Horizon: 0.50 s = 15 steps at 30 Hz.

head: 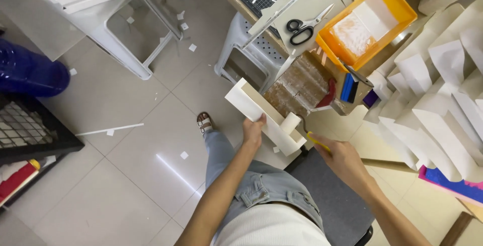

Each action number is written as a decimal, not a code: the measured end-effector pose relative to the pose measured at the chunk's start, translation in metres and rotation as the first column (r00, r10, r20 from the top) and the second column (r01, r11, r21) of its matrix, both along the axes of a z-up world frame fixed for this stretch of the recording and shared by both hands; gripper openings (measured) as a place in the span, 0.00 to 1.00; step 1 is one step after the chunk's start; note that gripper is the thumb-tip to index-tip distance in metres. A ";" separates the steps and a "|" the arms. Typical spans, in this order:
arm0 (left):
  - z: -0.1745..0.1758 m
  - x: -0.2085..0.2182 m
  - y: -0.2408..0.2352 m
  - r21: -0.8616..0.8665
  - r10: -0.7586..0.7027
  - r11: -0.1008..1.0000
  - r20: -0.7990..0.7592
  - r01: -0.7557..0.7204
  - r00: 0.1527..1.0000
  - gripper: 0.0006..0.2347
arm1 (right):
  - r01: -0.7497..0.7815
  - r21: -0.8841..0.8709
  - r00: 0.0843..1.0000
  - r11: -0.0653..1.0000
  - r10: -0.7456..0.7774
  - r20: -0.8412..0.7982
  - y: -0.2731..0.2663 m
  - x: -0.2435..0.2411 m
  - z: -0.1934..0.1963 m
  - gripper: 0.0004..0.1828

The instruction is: Smoothing the edges or surfaces of white cardboard strips using a handheld plastic scraper tool.

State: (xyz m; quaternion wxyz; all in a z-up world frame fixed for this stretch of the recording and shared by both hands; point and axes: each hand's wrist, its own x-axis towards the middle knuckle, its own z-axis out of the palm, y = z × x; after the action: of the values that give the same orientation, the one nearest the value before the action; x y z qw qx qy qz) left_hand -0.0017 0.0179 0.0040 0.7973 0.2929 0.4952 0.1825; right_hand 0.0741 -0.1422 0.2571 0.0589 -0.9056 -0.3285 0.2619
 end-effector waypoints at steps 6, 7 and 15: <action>-0.004 -0.002 -0.001 0.067 -0.029 0.997 -0.020 0.030 0.999 0.20 | -0.066 0.093 0.996 0.993 0.060 0.066 0.052 -0.005 -0.037 0.18; 0.002 -0.003 0.001 0.080 -0.032 0.996 -0.004 0.032 0.999 0.20 | -0.098 0.117 0.992 0.988 0.087 0.096 0.072 -0.004 -0.048 0.18; 0.010 -0.004 0.006 0.013 -0.017 1.000 0.077 0.016 0.997 0.21 | -0.111 0.194 0.994 0.975 0.110 0.020 0.114 -0.016 -0.024 0.17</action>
State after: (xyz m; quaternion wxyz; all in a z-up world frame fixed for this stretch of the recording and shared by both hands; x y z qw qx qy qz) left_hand -0.0057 0.0237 0.0139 0.8153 0.2948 0.4606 0.1902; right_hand 0.0581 -0.0278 0.2328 0.1311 -0.8769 -0.4026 0.2274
